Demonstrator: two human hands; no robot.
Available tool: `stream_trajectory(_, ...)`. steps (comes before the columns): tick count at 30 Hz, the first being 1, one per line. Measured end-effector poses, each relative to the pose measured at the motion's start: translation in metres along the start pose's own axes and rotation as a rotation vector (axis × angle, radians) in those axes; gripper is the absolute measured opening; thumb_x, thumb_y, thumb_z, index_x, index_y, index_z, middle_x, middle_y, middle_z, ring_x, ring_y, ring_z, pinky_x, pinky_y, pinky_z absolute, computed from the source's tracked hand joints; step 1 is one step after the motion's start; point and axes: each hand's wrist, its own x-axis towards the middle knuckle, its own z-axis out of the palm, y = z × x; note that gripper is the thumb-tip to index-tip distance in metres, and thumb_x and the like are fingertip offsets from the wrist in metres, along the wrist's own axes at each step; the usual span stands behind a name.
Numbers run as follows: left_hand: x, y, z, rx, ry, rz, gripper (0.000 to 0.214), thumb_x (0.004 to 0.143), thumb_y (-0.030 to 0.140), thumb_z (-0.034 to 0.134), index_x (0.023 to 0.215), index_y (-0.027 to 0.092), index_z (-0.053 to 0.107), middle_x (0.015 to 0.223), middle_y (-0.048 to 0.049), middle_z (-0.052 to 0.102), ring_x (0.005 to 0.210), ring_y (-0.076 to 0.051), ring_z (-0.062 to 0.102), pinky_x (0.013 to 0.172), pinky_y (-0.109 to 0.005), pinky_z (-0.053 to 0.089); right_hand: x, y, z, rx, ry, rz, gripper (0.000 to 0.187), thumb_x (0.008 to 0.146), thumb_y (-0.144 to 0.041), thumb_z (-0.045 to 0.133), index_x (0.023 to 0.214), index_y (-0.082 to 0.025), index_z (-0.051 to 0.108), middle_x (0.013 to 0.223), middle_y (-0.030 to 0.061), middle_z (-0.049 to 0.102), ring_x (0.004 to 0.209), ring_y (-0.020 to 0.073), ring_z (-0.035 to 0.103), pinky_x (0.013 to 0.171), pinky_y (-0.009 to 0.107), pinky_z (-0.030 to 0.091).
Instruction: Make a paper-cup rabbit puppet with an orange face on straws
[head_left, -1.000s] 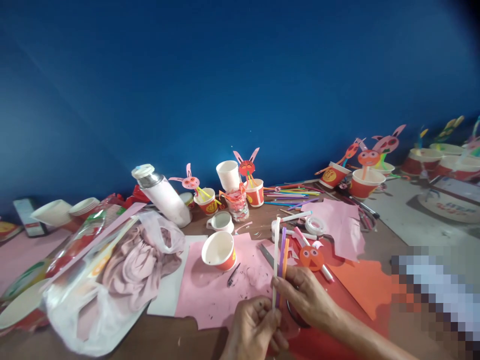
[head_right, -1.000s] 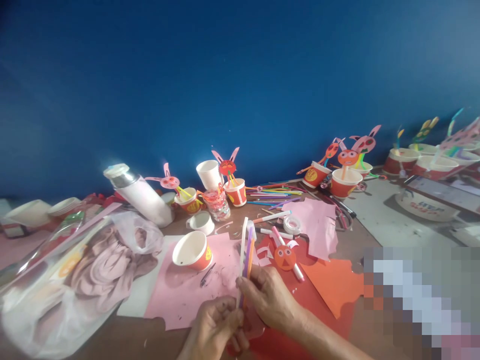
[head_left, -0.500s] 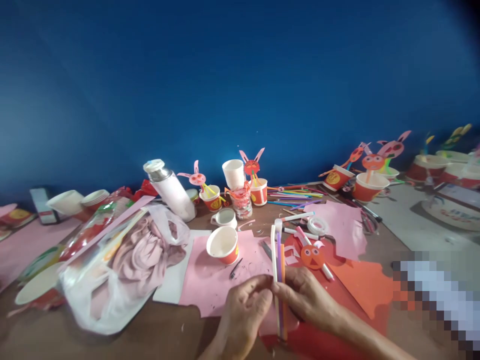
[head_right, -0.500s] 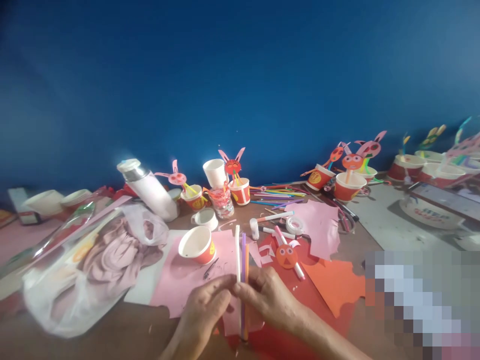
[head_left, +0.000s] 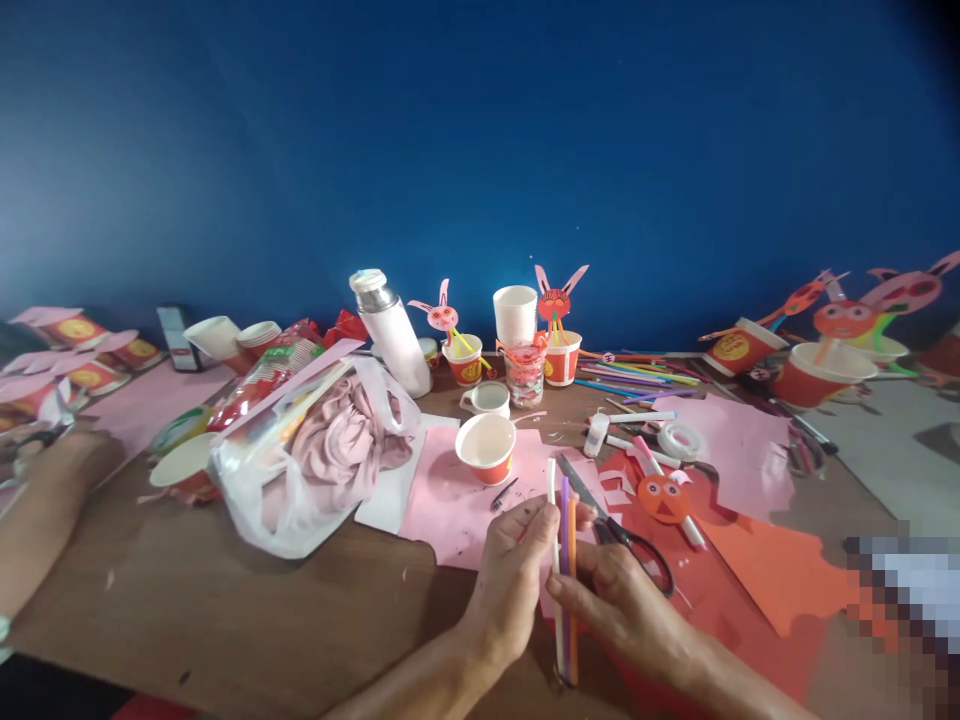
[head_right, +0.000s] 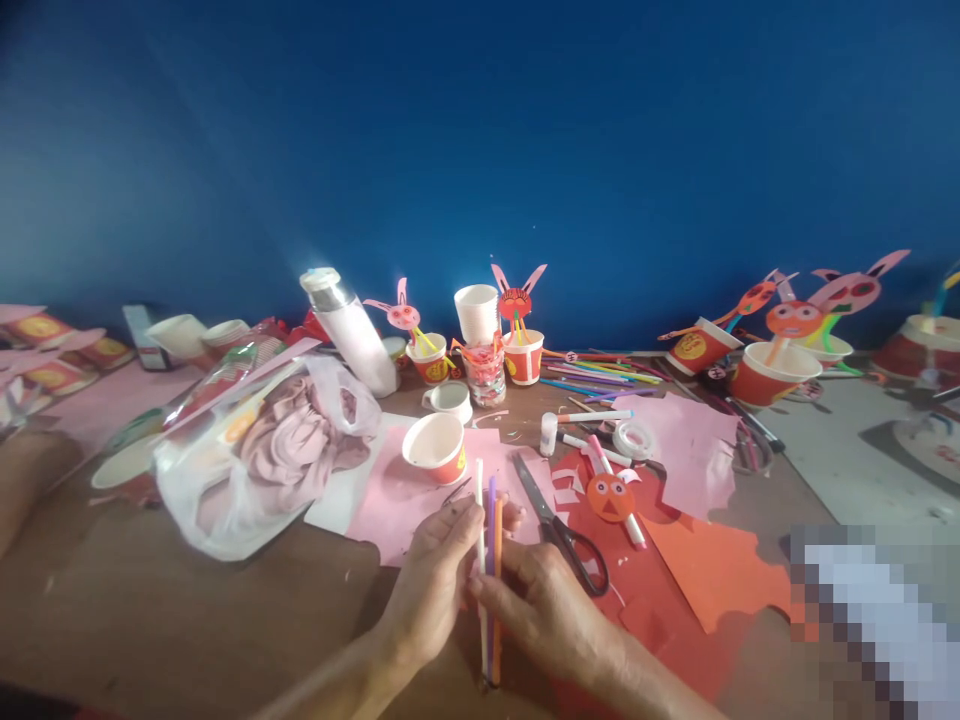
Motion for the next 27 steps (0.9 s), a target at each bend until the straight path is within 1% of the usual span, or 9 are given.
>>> stream_trajectory(4, 0.0, -0.002, 0.001, -0.06, -0.002, -0.032, 0.028, 0.08, 0.035, 0.053, 0.087, 0.012, 0.068, 0.081, -0.008, 0.068, 0.078, -0.019, 0.06, 0.073, -0.028, 0.044, 0.0, 0.002, 0.003, -0.063, 0.005, 0.045, 0.028, 0.086, -0.033, 0.042, 0.063, -0.017, 0.042, 0.058, -0.0051, 0.037, 0.053, 0.0081, 0.031, 0.048, 0.021, 0.028)
stream_trajectory(8, -0.001, -0.002, 0.001, -0.084, -0.006, -0.044, 0.026, 0.081, 0.031, 0.052, 0.085, 0.011, 0.068, 0.078, -0.0082, 0.068, 0.078, -0.019, 0.061, 0.072, -0.029, 0.044, 0.001, 0.004, 0.004, -0.145, 0.029, 0.022, 0.028, 0.085, -0.028, 0.043, 0.06, -0.017, 0.042, 0.056, -0.0056, 0.038, 0.052, 0.0076, 0.033, 0.048, 0.021, 0.028)
stream_trajectory(13, -0.001, -0.001, 0.003, -0.126, -0.033, -0.024, 0.024, 0.081, 0.027, 0.05, 0.08, 0.011, 0.067, 0.074, -0.0074, 0.068, 0.077, -0.019, 0.061, 0.074, -0.029, 0.044, 0.001, 0.003, 0.005, -0.162, 0.022, 0.013, 0.027, 0.085, -0.026, 0.042, 0.06, -0.016, 0.043, 0.058, -0.0054, 0.039, 0.053, 0.0076, 0.035, 0.049, 0.02, 0.028)
stream_trajectory(16, -0.001, 0.0, 0.003, -0.102, -0.027, -0.021, 0.024, 0.081, 0.027, 0.05, 0.079, 0.01, 0.067, 0.073, -0.0079, 0.068, 0.077, -0.02, 0.061, 0.071, -0.028, 0.044, 0.001, 0.003, 0.005, -0.174, 0.029, 0.011, 0.026, 0.085, -0.026, 0.042, 0.06, -0.016, 0.044, 0.058, -0.0053, 0.039, 0.053, 0.0079, 0.035, 0.05, 0.02, 0.029)
stream_trajectory(21, -0.002, 0.003, 0.005, -0.009, 0.0, -0.007, 0.027, 0.08, 0.029, 0.049, 0.07, 0.01, 0.065, 0.071, -0.0076, 0.067, 0.072, -0.018, 0.06, 0.065, -0.026, 0.043, 0.001, 0.007, 0.01, -0.191, 0.054, 0.02, 0.03, 0.085, -0.029, 0.044, 0.058, -0.016, 0.044, 0.056, -0.005, 0.039, 0.052, 0.008, 0.035, 0.049, 0.02, 0.029)
stream_trajectory(24, -0.002, 0.006, 0.006, 0.026, 0.021, 0.008, 0.027, 0.079, 0.029, 0.049, 0.065, 0.012, 0.063, 0.066, -0.0056, 0.065, 0.065, -0.016, 0.059, 0.061, -0.024, 0.042, 0.001, 0.004, 0.007, -0.159, -0.005, 0.019, 0.029, 0.084, -0.033, 0.046, 0.062, -0.014, 0.051, 0.057, -0.0043, 0.042, 0.051, 0.0078, 0.035, 0.047, 0.02, 0.029)
stream_trajectory(27, 0.0, 0.008, 0.003, 0.081, 0.051, 0.031, 0.028, 0.08, 0.029, 0.046, 0.064, 0.013, 0.062, 0.061, -0.0036, 0.063, 0.058, -0.014, 0.056, 0.059, -0.024, 0.041, 0.0, -0.007, -0.009, -0.206, -0.066, 0.031, 0.028, 0.083, -0.035, 0.047, 0.067, -0.015, 0.056, 0.057, -0.003, 0.048, 0.051, 0.0085, 0.039, 0.046, 0.02, 0.029)
